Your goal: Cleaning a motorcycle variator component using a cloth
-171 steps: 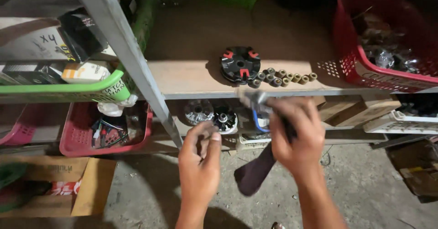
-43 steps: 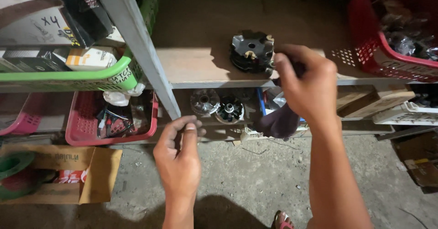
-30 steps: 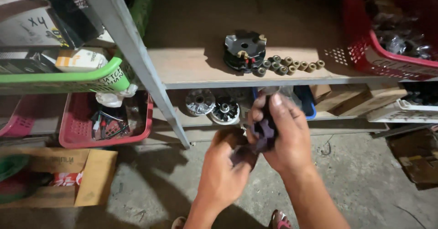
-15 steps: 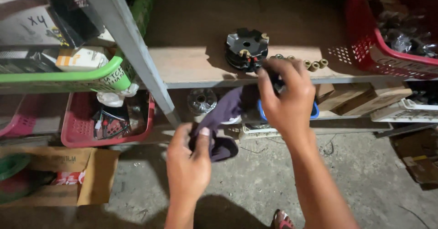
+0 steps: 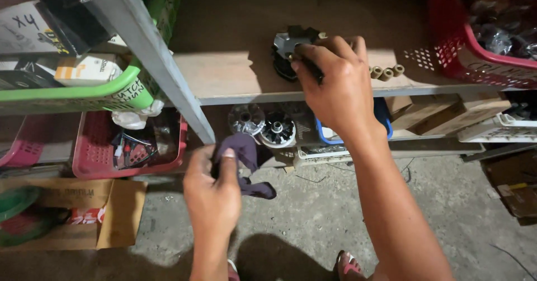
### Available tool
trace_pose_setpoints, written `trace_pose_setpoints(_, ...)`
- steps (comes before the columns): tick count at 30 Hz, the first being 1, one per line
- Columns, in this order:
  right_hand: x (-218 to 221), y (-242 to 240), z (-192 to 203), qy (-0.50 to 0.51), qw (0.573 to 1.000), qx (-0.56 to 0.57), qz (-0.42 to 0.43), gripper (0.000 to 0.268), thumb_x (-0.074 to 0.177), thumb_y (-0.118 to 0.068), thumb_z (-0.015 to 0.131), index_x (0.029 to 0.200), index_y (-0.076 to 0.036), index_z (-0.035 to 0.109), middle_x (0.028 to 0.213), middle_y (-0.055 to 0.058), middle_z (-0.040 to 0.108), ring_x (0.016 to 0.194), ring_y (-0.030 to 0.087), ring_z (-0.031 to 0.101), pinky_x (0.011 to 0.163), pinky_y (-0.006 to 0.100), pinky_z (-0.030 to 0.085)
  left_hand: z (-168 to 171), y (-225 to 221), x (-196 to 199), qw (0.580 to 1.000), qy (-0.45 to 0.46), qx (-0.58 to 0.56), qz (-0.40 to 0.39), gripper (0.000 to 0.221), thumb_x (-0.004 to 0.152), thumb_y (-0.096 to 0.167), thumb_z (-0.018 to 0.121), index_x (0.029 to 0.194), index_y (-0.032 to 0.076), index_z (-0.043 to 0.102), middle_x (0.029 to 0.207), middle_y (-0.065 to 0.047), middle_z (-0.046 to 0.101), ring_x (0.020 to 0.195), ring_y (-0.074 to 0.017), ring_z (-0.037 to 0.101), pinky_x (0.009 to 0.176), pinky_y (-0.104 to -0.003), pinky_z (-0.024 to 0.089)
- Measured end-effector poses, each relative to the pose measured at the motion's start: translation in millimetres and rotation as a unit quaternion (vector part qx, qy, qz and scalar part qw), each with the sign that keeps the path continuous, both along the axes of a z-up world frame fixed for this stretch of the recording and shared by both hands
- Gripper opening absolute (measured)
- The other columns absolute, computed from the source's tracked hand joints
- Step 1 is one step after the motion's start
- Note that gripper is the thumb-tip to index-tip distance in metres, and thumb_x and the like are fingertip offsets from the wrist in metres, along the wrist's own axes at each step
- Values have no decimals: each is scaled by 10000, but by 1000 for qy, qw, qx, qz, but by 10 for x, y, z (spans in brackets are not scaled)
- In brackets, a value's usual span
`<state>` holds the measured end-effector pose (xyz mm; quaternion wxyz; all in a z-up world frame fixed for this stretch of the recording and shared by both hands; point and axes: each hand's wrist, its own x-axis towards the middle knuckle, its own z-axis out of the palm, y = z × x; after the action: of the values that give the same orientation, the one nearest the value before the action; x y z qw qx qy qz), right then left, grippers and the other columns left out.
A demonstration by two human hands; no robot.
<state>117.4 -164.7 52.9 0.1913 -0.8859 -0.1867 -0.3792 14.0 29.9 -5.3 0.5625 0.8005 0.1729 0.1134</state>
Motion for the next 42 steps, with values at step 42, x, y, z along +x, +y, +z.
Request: trace_pose_setpoints(42,411,1243,-2680,469,339,812,71,325,990,-185,530,1192,46,641,1088,219,696,852,297,636,705,382,521,40,228,9,998,-28,-46,36,450,871,95,600,1317,42,569,1045,-117,739,862,-201,702,785,-316,549)
